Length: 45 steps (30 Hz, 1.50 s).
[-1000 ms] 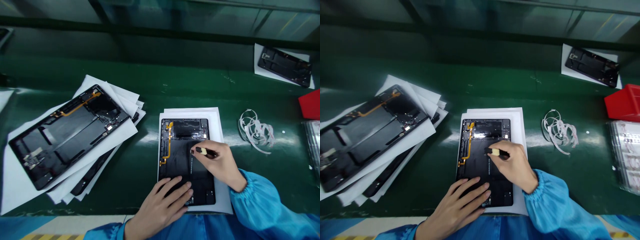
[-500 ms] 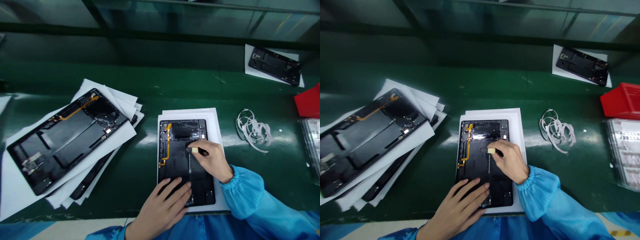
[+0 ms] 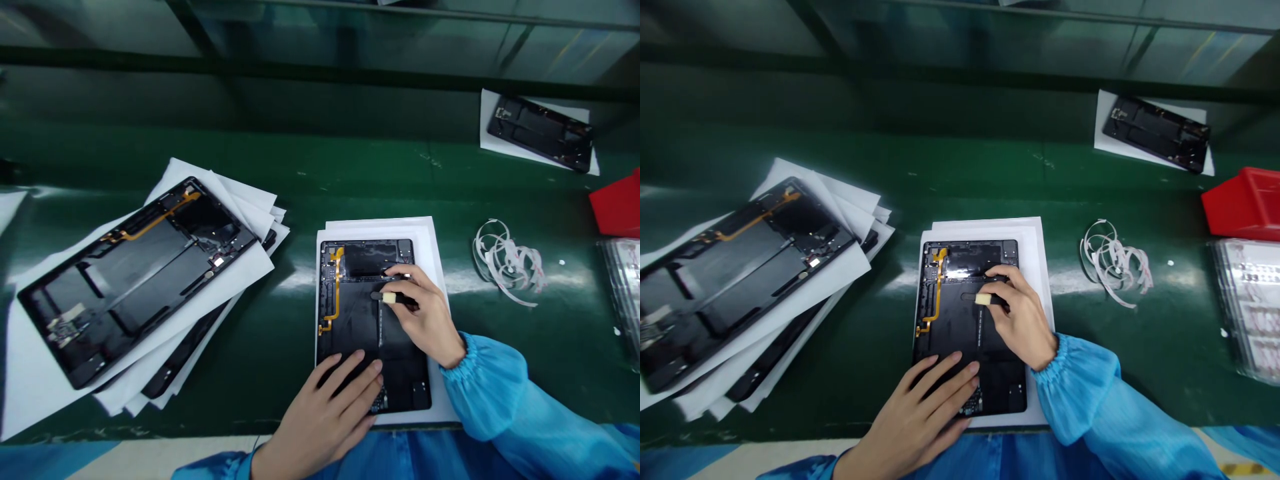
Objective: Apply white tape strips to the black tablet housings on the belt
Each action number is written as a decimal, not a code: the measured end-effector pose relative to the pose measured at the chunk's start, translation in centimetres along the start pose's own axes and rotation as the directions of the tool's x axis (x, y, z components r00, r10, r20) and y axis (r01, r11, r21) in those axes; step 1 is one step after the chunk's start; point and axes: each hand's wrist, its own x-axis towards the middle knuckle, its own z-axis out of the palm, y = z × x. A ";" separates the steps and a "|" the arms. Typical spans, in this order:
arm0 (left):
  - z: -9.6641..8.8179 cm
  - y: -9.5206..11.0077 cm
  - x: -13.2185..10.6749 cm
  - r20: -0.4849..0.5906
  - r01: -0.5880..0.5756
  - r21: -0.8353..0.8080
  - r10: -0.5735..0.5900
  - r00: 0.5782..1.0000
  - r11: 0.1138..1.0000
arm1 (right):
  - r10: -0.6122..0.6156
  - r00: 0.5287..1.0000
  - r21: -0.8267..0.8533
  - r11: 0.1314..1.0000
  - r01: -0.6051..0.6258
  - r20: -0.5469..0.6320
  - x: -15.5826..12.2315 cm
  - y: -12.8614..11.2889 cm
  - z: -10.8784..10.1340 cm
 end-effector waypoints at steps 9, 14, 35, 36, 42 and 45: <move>0.1 0.1 0.0 -0.004 0.008 -0.014 -0.008 1.000 1.000 | 0.013 1.000 -0.039 0.999 -0.013 0.002 0.2 -0.1 0.2; -0.1 0.1 0.1 0.005 0.006 0.014 -0.006 1.000 1.000 | 0.010 1.000 -0.056 0.998 -0.009 0.005 0.3 -0.3 0.2; -0.2 -0.1 0.1 0.025 0.006 0.013 -0.007 1.000 1.000 | -0.021 1.000 -0.097 0.995 0.022 0.008 0.2 -0.1 0.4; -0.4 -0.2 0.2 0.040 0.009 0.032 -0.010 0.999 0.999 | -0.027 1.000 -0.107 0.994 0.028 0.012 0.2 -0.1 0.5; -1.8 -1.8 1.6 0.117 0.040 0.180 -0.061 0.991 0.983 | -0.028 0.999 -0.147 0.989 0.031 0.022 0.2 0.0 0.5; -2.1 -2.5 2.5 0.153 0.040 0.197 -0.071 0.986 0.980 | -0.027 0.999 -0.148 0.989 0.031 0.031 0.2 0.0 0.5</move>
